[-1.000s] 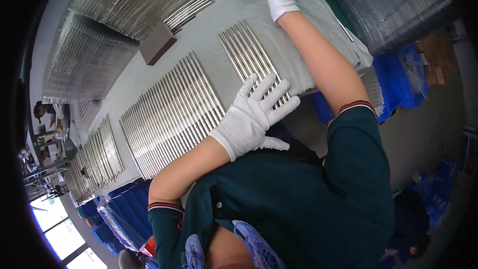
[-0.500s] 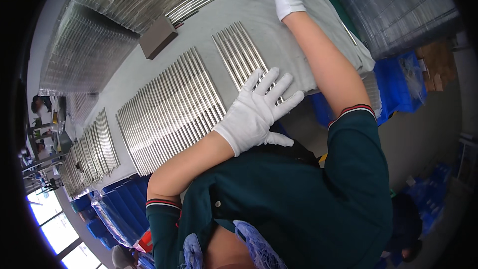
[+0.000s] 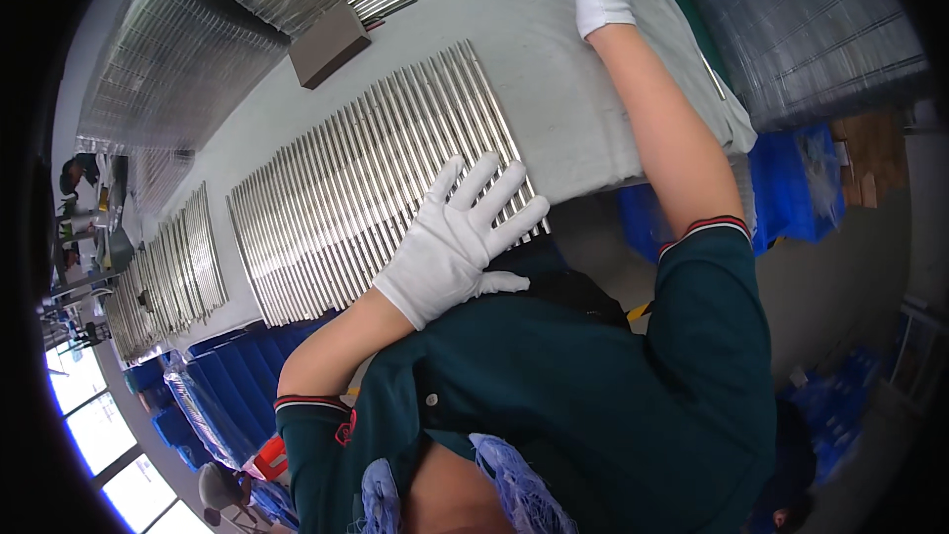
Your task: Organizing and aligning metal rods on a workbench in a manufacturing setting.
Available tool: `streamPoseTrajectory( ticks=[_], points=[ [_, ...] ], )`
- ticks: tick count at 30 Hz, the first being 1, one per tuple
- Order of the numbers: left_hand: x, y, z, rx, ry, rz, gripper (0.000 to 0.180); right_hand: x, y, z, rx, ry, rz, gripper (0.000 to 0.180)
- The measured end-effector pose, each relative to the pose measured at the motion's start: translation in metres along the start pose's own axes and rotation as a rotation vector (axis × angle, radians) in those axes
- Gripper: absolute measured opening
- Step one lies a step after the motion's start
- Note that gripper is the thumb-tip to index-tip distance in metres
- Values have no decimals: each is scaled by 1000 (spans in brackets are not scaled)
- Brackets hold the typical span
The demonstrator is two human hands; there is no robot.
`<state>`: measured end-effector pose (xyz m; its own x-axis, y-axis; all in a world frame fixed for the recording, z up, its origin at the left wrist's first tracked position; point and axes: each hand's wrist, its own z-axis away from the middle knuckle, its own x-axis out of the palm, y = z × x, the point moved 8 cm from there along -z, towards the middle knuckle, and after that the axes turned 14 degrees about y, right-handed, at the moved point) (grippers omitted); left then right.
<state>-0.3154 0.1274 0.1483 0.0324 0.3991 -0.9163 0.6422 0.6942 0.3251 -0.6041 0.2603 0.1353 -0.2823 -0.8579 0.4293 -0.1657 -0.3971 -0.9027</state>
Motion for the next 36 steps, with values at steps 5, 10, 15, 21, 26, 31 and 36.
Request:
streamPoseTrajectory(
  ticks=[5, 10, 15, 21, 26, 31, 36],
  points=[
    [1, 1, 2, -85, 150, -57, 85, 1, 1, 1, -19, 12, 27, 44],
    [-3, 1, -1, -209, 286, -165, 82, 11, -2, 10, -94, -48, 90, 52],
    [-4, 6, -11, -196, 278, -161, 83, 4, 3, -7, -336, -144, 185, 58],
    [6, 8, -16, -156, 244, -273, 84, 4, 3, -6, -325, -127, 170, 58],
    [9, 9, -20, -154, 268, -266, 79, 3, 3, -5, -287, -145, 111, 57],
    [9, 11, -22, -156, 293, -281, 72, 3, 2, -5, -291, -137, 109, 56],
    [10, 7, -18, -179, 320, -276, 68, 3, 1, -3, -308, -124, 178, 59]
  ],
)
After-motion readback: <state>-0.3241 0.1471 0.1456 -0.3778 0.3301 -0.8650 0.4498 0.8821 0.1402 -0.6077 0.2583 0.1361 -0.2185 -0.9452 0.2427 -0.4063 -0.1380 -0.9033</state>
